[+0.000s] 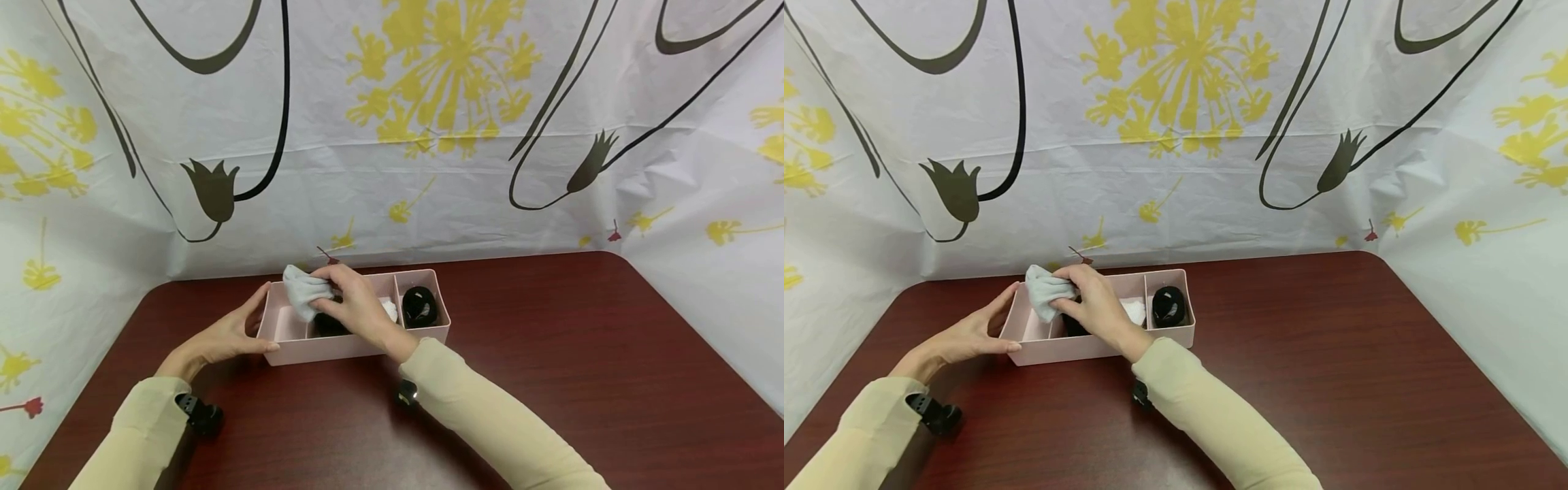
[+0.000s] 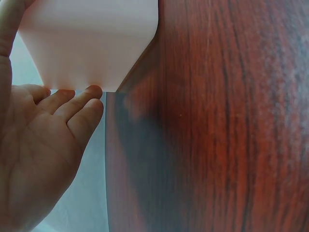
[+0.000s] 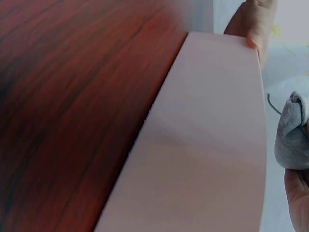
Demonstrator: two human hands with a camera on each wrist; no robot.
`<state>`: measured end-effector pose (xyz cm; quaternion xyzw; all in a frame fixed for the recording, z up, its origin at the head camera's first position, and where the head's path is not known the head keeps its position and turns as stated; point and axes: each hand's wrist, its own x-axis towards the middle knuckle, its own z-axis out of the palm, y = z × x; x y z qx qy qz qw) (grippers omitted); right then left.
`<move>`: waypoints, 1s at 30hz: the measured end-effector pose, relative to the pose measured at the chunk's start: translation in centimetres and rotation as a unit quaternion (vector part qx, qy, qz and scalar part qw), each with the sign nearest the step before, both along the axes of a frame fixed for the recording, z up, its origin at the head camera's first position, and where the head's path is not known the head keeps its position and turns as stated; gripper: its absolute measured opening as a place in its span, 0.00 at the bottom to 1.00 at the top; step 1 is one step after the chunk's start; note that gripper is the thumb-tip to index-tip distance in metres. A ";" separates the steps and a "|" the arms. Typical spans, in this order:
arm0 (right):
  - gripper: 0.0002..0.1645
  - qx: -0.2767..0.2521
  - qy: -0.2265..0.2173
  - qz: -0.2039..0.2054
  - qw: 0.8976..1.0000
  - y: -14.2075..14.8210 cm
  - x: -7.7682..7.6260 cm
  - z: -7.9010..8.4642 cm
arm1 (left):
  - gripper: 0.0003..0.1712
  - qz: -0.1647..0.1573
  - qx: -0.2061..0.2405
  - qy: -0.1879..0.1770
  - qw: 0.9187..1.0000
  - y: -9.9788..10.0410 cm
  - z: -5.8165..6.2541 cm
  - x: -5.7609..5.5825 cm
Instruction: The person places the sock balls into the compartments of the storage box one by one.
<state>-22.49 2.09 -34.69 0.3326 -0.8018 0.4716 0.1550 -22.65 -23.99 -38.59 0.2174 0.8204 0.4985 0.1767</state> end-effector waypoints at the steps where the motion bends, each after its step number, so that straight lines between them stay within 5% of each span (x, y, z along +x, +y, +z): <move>1: 0.20 0.003 0.001 0.000 1.000 -0.2 0.0 -0.1 | 0.65 0.000 -0.001 0.001 1.000 0.0 0.0 0.0; 14: 0.21 0.063 0.015 -0.032 0.997 -2.0 0.0 -0.9 | 0.64 -0.008 0.006 0.007 1.000 0.0 0.0 -0.2; 23: 0.20 0.098 0.030 -0.016 0.995 -2.8 0.2 -1.3 | 0.64 0.013 -0.050 0.035 0.998 0.0 0.1 0.0; 30: 0.20 0.160 0.045 -0.031 0.986 -3.3 0.5 -1.2 | 0.65 0.011 -0.046 0.029 0.998 0.1 0.3 0.1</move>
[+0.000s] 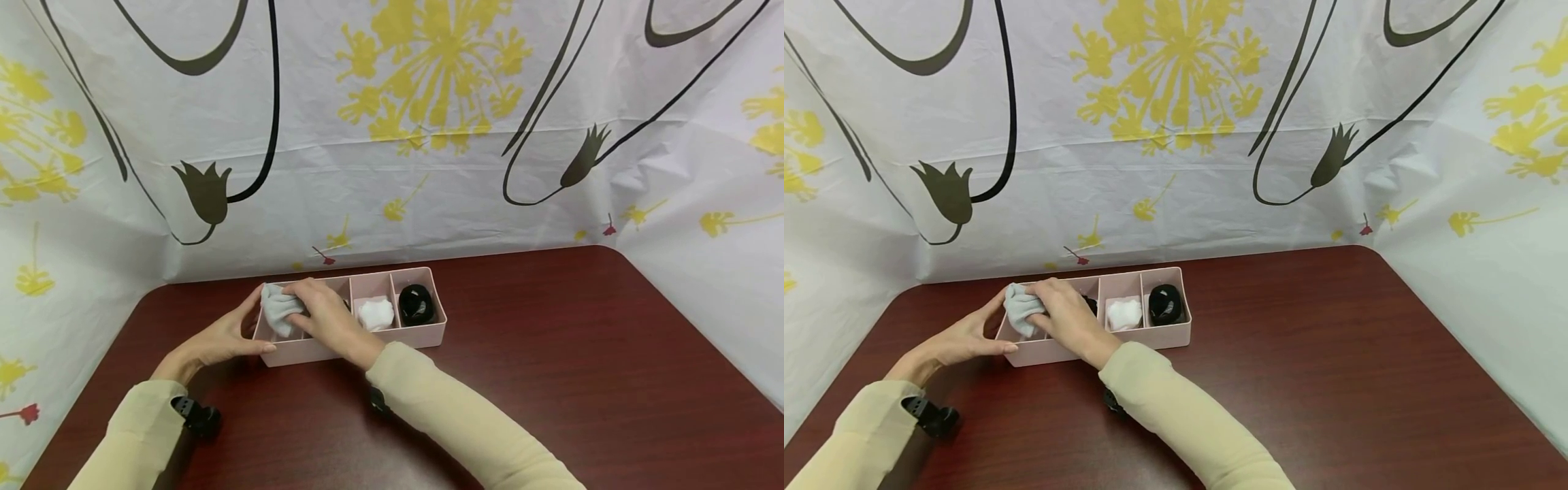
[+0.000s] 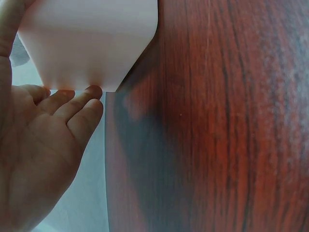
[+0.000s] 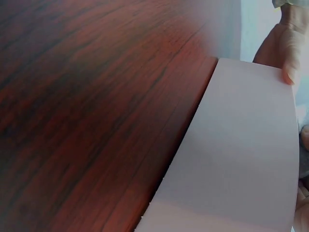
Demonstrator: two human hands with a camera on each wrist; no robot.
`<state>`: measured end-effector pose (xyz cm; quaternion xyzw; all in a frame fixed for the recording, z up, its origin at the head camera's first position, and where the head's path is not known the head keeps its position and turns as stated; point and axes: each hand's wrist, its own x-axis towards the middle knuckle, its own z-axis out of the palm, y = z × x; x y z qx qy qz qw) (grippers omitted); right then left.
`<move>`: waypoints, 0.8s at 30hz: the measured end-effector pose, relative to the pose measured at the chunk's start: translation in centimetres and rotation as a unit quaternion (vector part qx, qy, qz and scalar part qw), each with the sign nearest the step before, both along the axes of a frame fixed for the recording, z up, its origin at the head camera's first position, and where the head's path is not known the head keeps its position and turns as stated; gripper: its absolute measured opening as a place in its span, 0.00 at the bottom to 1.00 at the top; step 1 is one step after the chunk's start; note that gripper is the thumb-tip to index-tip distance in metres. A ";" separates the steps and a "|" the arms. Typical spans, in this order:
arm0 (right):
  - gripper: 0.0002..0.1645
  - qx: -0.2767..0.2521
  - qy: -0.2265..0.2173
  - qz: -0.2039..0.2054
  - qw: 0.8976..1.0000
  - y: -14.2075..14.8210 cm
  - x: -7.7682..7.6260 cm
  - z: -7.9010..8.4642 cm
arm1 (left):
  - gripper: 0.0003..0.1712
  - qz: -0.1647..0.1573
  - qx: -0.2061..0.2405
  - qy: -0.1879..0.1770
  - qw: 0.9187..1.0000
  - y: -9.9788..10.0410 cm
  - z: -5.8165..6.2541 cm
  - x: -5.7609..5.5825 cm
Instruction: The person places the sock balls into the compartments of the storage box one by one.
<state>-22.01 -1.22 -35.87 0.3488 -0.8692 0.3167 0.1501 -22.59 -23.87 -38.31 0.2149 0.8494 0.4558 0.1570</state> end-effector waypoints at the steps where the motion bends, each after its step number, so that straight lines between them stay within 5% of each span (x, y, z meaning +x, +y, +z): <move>1: 0.20 0.010 0.001 -0.002 1.000 -0.1 0.0 0.1 | 0.65 0.000 -0.002 0.001 1.000 0.0 0.0 0.0; 24: 0.18 0.178 0.061 -0.041 0.981 -2.1 0.3 0.6 | 0.64 0.004 -0.001 -0.005 1.000 -0.1 0.0 0.2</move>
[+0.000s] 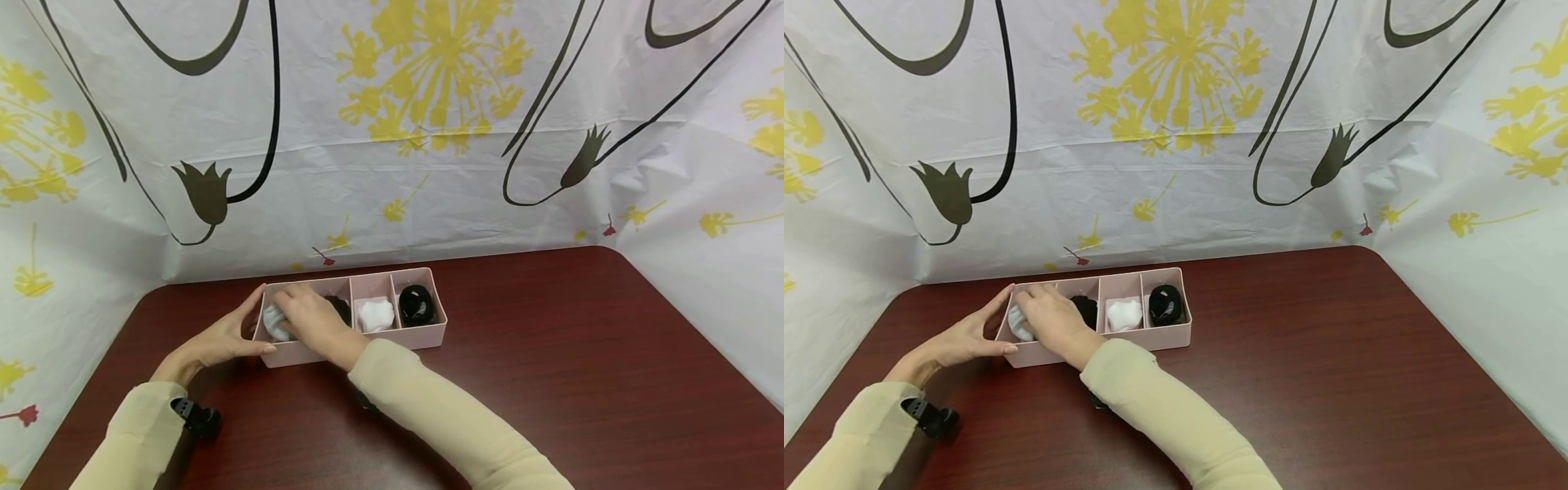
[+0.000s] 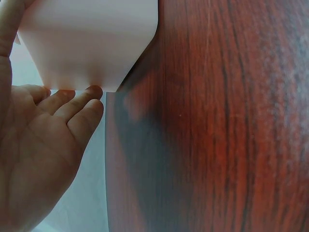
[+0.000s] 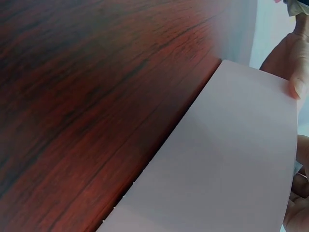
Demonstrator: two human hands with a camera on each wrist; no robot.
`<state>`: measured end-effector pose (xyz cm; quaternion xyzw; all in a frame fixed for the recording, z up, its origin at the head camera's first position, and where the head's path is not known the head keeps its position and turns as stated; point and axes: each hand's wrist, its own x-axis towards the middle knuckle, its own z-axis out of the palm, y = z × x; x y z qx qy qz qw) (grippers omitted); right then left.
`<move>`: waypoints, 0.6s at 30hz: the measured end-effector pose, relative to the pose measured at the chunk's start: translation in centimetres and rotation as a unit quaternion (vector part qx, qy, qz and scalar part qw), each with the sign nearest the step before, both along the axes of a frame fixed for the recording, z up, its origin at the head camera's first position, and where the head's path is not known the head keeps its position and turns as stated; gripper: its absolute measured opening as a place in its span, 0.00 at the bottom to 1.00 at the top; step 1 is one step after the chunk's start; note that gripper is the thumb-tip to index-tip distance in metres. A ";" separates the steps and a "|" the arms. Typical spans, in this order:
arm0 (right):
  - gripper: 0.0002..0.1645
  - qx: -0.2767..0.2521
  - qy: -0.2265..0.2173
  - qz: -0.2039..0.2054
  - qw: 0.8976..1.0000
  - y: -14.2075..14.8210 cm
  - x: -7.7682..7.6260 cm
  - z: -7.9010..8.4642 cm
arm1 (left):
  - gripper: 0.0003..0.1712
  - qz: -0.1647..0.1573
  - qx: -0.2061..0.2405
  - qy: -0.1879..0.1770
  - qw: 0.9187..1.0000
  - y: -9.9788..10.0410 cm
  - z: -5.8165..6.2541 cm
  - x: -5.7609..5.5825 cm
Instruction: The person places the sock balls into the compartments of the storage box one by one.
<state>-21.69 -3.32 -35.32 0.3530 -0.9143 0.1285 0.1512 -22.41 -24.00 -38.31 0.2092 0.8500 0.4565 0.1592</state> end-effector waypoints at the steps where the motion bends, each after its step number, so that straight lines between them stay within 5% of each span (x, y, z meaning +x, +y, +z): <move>1: 0.18 0.007 0.000 -0.001 1.000 0.0 0.0 0.0 | 0.64 0.000 -0.001 0.000 1.000 0.0 0.0 0.0; 18: 0.17 0.136 -0.004 -0.009 0.991 -1.0 -0.6 0.1 | 0.64 -0.002 0.006 0.001 1.000 0.1 -0.4 -0.2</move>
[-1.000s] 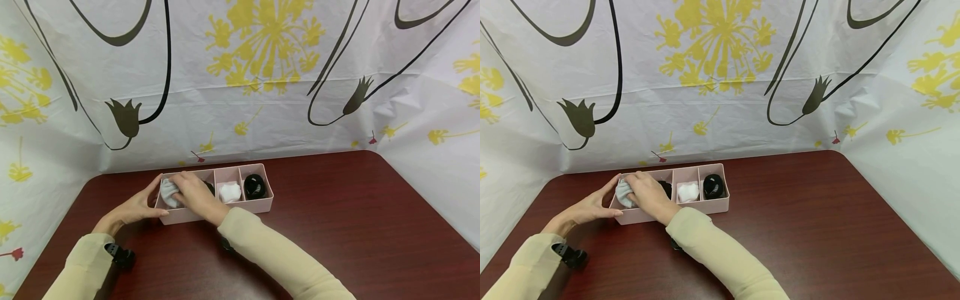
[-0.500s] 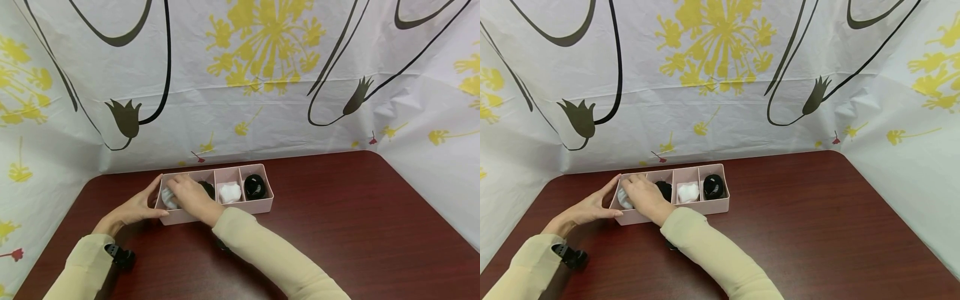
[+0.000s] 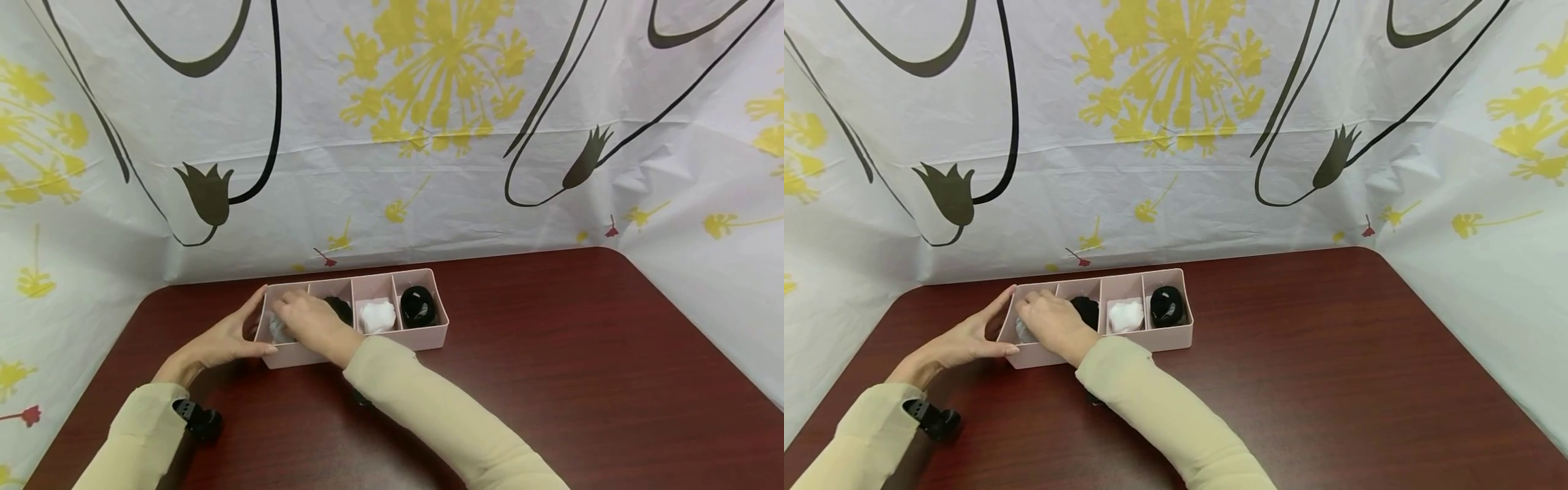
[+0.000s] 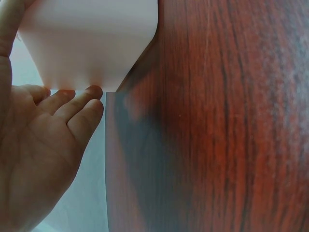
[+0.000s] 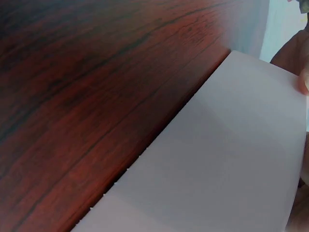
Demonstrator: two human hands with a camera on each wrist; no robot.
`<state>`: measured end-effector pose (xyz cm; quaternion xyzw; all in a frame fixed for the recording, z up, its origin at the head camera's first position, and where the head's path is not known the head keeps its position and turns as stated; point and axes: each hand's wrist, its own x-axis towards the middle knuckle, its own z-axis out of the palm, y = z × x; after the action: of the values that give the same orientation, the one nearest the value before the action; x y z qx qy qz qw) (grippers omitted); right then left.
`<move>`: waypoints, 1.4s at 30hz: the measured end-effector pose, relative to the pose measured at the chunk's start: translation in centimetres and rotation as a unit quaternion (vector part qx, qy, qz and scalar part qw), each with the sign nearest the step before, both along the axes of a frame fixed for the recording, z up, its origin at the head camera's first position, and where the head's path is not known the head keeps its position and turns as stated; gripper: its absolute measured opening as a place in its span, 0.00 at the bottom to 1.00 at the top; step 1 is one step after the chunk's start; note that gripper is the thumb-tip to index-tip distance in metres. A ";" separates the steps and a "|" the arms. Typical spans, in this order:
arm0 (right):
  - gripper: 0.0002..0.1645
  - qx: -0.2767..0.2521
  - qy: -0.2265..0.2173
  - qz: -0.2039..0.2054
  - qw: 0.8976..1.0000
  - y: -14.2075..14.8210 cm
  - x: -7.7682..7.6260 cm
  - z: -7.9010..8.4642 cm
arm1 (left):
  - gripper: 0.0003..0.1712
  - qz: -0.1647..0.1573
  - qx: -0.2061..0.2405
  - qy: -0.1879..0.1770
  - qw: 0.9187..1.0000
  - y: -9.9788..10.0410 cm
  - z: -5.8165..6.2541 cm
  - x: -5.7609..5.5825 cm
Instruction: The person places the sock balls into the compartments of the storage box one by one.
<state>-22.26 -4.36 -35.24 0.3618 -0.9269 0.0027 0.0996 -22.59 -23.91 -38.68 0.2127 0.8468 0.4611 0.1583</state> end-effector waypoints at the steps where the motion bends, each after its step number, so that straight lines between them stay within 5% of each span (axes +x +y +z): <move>1: 0.16 0.006 -0.002 -0.001 1.000 -0.1 0.0 0.0 | 0.64 0.001 -0.001 -0.001 1.000 0.0 0.0 0.0; 11: 0.15 0.064 -0.032 -0.013 0.997 -0.7 -0.2 0.4 | 0.64 -0.010 0.028 -0.010 1.000 -0.1 -0.2 -0.1; 22: 0.14 0.086 -0.035 -0.006 0.996 -0.3 -0.3 0.3 | 0.64 -0.008 0.010 0.000 1.000 0.2 -0.3 -0.3; 32: 0.18 -0.056 -0.015 0.066 0.996 2.7 0.1 -0.3 | 0.64 -0.020 0.007 -0.008 1.000 0.1 -0.5 -0.7; 37: 0.22 -0.146 0.013 0.097 0.984 6.7 1.5 -0.6 | 0.64 -0.022 0.022 -0.021 0.999 -0.2 -0.7 -1.0; 42: 0.21 -0.208 0.078 0.092 0.971 11.9 2.9 -1.7 | 0.65 -0.003 -0.026 -0.006 1.000 -0.4 -0.5 -0.8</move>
<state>-19.38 7.51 -36.94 0.4156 -0.8585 0.1761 0.2435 -23.39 -24.28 -39.14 0.2078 0.8568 0.4401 0.1703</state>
